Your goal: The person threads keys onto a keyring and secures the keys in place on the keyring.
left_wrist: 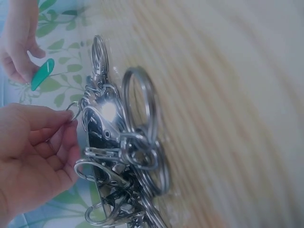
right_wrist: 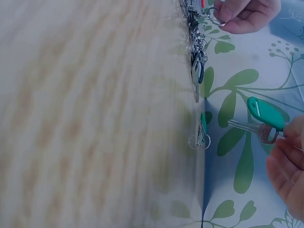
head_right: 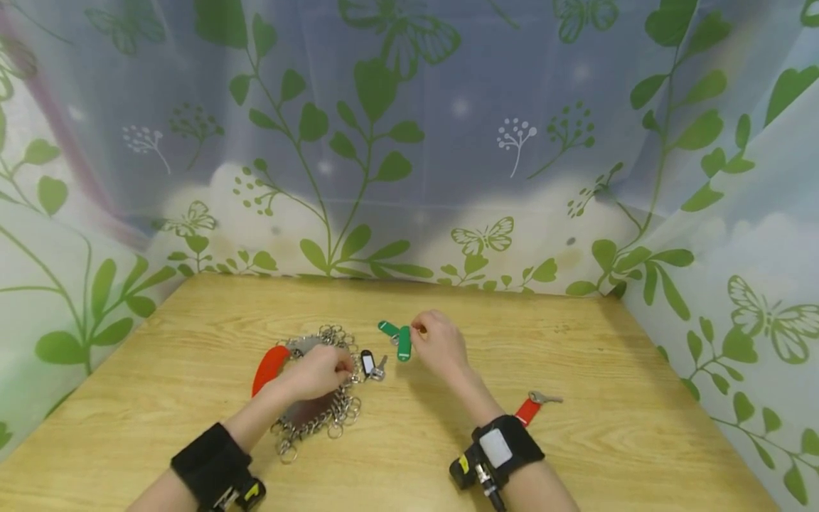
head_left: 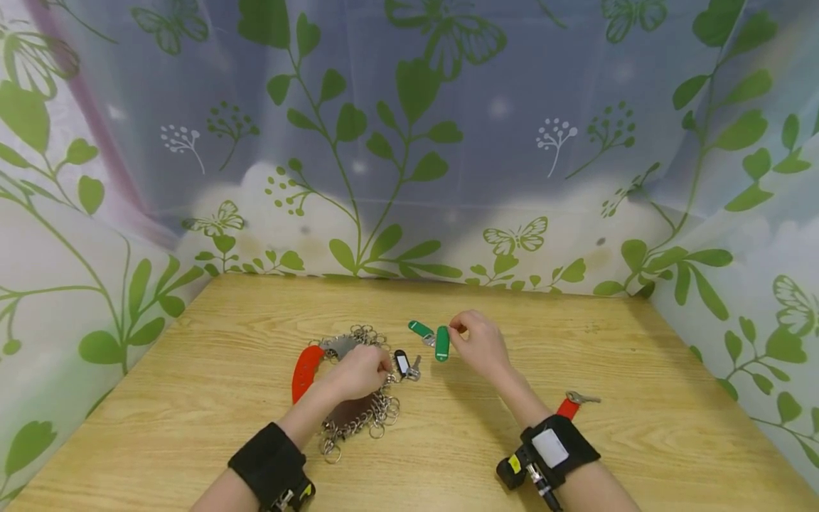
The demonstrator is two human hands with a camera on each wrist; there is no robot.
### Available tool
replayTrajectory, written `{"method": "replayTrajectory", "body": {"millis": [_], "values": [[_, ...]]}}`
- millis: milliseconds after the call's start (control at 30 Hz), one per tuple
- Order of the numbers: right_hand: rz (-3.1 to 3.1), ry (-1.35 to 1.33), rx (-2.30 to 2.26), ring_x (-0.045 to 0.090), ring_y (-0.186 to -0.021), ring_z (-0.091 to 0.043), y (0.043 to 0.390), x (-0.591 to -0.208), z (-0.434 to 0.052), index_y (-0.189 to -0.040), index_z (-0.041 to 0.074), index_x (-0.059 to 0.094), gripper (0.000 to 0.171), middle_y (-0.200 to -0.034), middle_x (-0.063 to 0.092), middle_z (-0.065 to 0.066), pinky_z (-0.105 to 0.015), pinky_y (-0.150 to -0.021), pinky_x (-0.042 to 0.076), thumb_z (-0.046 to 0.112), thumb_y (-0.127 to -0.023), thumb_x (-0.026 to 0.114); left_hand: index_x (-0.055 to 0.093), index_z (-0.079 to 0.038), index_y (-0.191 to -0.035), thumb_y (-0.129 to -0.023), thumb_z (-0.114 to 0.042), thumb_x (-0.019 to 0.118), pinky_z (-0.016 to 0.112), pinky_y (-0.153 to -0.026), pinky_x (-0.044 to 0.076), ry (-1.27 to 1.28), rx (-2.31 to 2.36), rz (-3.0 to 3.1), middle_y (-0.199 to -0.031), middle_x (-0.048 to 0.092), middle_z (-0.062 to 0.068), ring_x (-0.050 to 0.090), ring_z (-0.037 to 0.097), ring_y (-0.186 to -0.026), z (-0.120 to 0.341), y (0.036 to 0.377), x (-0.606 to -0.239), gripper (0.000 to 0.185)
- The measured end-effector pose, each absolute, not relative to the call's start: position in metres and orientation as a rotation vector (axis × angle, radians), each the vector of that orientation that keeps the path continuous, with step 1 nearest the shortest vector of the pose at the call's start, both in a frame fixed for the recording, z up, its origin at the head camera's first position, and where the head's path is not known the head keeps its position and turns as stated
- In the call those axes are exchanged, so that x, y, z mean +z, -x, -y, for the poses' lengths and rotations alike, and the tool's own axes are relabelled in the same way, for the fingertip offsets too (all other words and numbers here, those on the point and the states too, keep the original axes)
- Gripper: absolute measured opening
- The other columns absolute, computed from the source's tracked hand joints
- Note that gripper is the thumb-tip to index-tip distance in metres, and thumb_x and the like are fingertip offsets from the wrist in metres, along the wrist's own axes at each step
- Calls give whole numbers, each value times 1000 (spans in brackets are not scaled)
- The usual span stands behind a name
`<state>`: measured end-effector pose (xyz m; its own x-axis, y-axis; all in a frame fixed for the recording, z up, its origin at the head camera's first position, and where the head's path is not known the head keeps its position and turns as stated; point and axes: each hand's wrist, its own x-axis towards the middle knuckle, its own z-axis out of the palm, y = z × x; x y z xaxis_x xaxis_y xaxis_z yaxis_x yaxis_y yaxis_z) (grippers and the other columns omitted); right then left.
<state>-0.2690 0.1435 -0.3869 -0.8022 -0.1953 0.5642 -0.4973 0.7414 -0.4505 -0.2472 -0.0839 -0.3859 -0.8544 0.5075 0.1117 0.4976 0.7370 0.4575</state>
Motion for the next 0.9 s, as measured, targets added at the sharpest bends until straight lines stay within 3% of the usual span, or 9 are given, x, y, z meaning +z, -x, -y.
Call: {"method": "replayTrajectory", "body": {"millis": [367,633,900], "values": [[2411,-592,860,59,-74,-19,263,-390,-138,-80,3,66,4,-81,62,-5,-31,-61,47,7,-82,66,56,-6,-76,-87,-1,54,29,-59,36,-793,829,-2793,-68,49,-1,42,13,-59,92,249,-388,13],[2415,-612,896,60,-75,-19,262,-393,-137,-81,3,66,4,-82,62,-4,-28,-59,47,7,-83,66,60,-5,-81,-84,2,54,30,-62,39,-752,828,-2784,-74,54,0,46,14,-65,90,245,-386,9],[2444,-630,896,60,-75,-18,260,-393,-134,-80,5,66,4,-81,61,-2,-28,-60,48,7,-83,67,62,-6,-75,-82,2,56,28,-61,39,-706,817,-2793,-71,54,-1,46,12,-62,89,245,-383,11]]}}
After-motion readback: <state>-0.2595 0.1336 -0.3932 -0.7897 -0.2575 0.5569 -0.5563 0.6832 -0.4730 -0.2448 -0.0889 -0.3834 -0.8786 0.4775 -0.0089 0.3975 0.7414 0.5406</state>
